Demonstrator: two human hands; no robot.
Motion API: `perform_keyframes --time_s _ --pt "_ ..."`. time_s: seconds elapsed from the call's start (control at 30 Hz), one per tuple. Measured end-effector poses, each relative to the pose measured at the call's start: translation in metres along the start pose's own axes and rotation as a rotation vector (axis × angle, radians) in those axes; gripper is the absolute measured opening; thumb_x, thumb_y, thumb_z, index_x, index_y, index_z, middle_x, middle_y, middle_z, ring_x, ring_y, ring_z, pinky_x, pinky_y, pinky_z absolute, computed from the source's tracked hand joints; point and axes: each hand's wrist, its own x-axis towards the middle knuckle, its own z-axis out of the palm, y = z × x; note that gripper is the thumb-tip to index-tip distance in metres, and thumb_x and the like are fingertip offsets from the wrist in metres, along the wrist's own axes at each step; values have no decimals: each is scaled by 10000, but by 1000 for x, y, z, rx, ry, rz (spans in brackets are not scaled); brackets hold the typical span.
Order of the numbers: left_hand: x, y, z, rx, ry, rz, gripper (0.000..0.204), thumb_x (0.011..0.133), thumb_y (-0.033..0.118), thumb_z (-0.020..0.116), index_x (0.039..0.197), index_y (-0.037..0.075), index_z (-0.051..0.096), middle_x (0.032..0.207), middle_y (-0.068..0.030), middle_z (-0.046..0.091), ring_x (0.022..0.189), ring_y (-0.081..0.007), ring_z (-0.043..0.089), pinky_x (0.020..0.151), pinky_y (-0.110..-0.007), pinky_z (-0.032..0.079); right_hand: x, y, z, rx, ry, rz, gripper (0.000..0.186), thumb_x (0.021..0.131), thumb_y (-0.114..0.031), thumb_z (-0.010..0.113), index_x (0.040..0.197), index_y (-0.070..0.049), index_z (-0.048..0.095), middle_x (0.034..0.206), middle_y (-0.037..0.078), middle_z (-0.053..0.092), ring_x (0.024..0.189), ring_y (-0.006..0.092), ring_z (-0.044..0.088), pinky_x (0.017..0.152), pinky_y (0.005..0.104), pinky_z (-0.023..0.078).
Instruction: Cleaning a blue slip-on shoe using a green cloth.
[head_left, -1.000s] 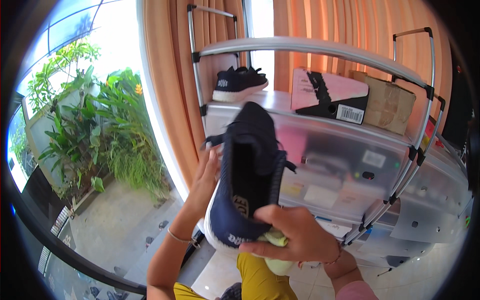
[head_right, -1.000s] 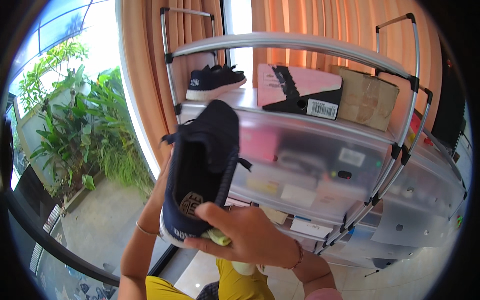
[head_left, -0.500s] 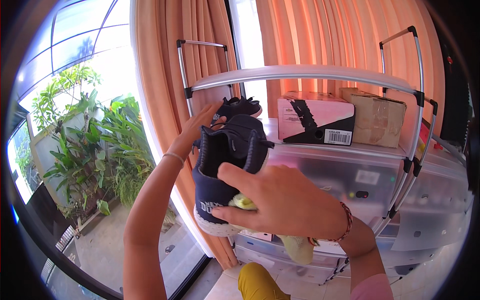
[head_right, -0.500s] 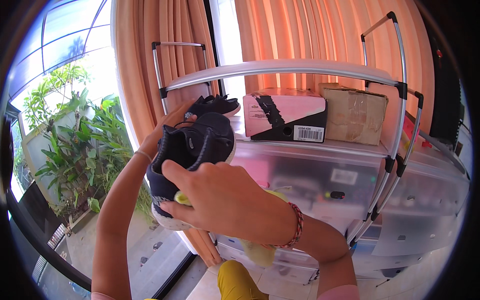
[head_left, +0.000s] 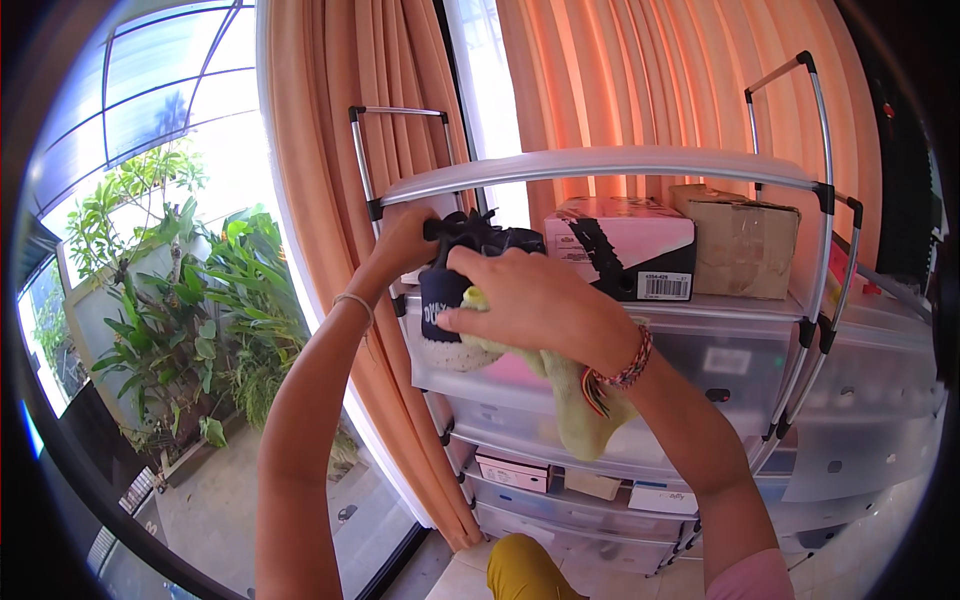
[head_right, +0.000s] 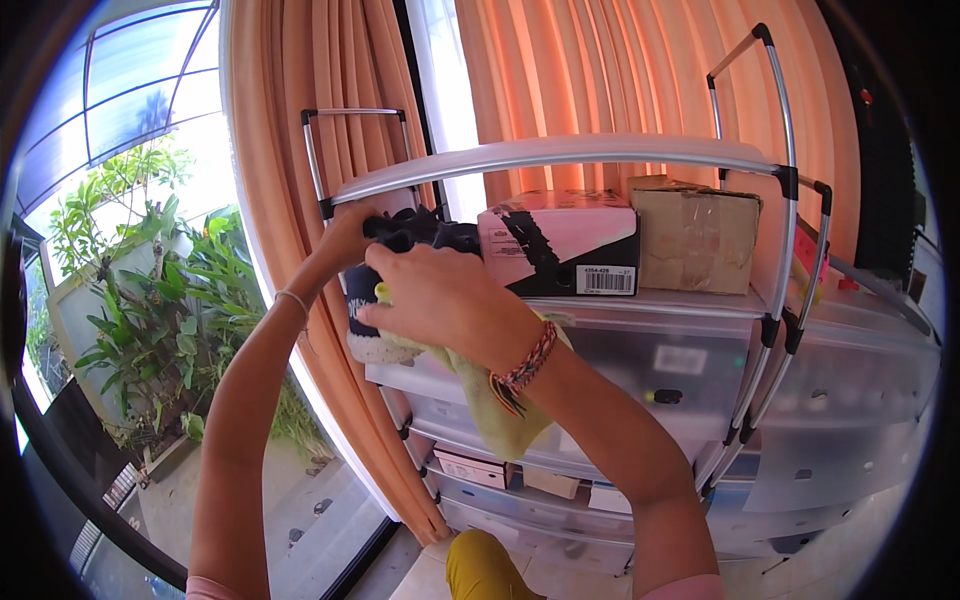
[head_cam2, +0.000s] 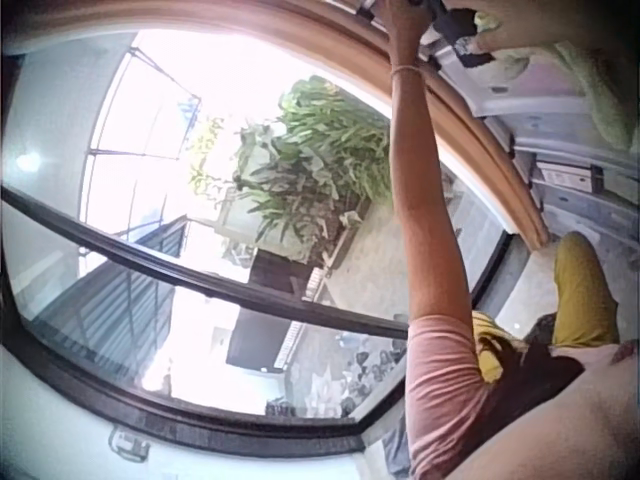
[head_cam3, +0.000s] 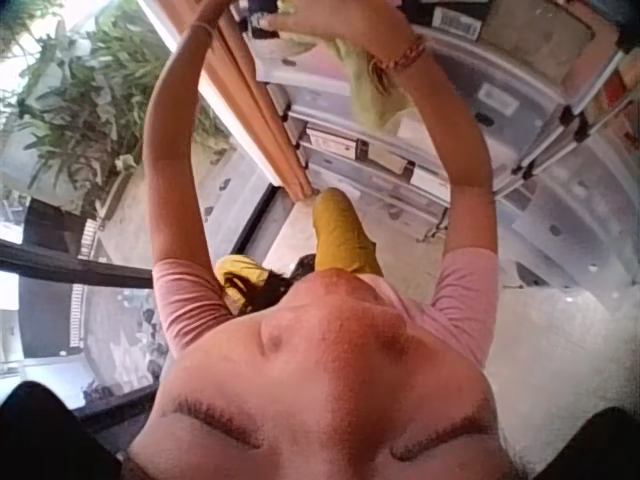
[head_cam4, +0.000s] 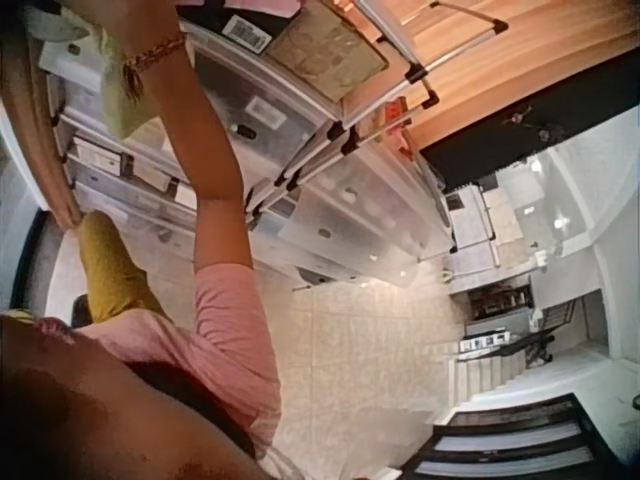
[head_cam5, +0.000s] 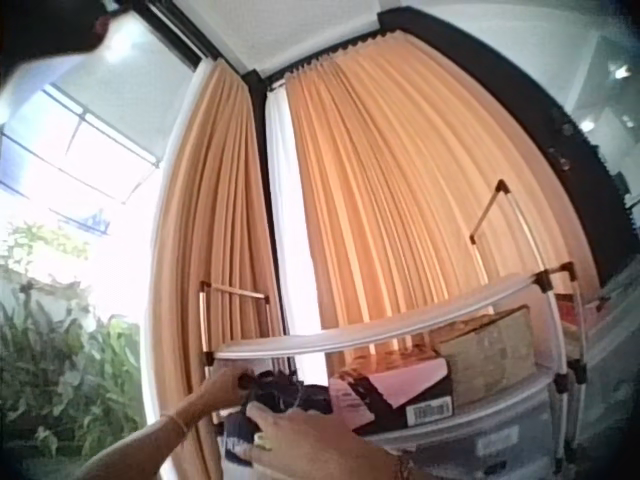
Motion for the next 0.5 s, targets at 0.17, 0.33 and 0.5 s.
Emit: perform_keyframes --time_s 0.17,0.33,0.5 --pt "-29 40 -56 97 74 -163 386 696 289 735 975 24 694 962 -180 698 932 -343 668 844 -415 510 19 3 0 -88 18 50 479 879 -413 655 1145 -25 566 959 207 687 951 385 671 804 486 535" --pt "-67 63 -102 70 80 -217 365 705 237 736 1000 34 671 922 -159 687 861 -310 675 791 -396 522 47 37 24 -220 105 127 518 874 -437 664 1245 -89 565 980 183 711 971 362 680 795 492 512" --pt "-119 86 -140 -31 168 -275 335 715 217 729 973 16 656 891 -146 669 805 -292 658 759 -371 519 73 50 43 -298 134 167 480 860 -418 683 1201 -91 598 974 172 716 971 357 683 762 483 516"
